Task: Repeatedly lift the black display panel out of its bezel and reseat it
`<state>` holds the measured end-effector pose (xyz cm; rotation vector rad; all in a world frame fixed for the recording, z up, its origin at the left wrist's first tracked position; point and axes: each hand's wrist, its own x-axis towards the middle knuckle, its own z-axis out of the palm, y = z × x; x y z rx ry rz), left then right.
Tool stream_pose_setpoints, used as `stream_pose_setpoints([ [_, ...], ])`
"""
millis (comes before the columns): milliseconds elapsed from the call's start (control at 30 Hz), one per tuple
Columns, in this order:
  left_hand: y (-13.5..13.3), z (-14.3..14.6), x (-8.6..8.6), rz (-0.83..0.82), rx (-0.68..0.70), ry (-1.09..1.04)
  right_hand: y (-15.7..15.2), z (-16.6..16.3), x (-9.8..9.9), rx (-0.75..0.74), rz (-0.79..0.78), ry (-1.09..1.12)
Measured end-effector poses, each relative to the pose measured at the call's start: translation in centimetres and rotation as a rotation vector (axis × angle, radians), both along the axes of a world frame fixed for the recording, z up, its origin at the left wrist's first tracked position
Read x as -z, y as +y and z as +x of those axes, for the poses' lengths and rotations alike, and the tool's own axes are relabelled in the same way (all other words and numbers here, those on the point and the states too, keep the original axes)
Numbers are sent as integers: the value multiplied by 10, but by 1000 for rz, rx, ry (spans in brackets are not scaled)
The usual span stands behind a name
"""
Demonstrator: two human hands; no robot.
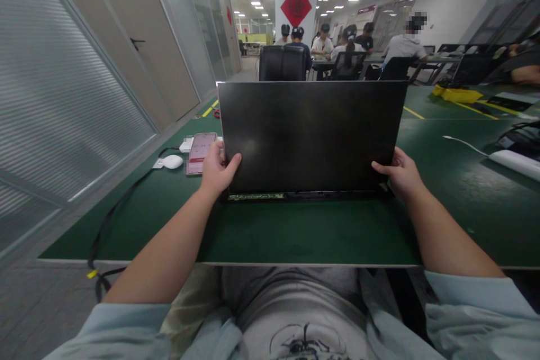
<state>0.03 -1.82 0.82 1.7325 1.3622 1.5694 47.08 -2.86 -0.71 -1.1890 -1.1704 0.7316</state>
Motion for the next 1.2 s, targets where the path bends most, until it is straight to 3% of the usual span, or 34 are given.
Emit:
stream_pose_setpoints([
  [533, 13, 0, 12, -248, -16, 3, 20, -7, 6, -50, -109, 78],
  [700, 22, 1, 10, -319, 62, -89, 33, 0, 1, -23, -254, 75],
  [800, 27, -1, 11, -316, 39, -99, 40, -1, -2, -60, -326, 92],
  [1200, 17, 4, 9, -226, 15, 11, 32, -10, 9, -3, -210, 67],
])
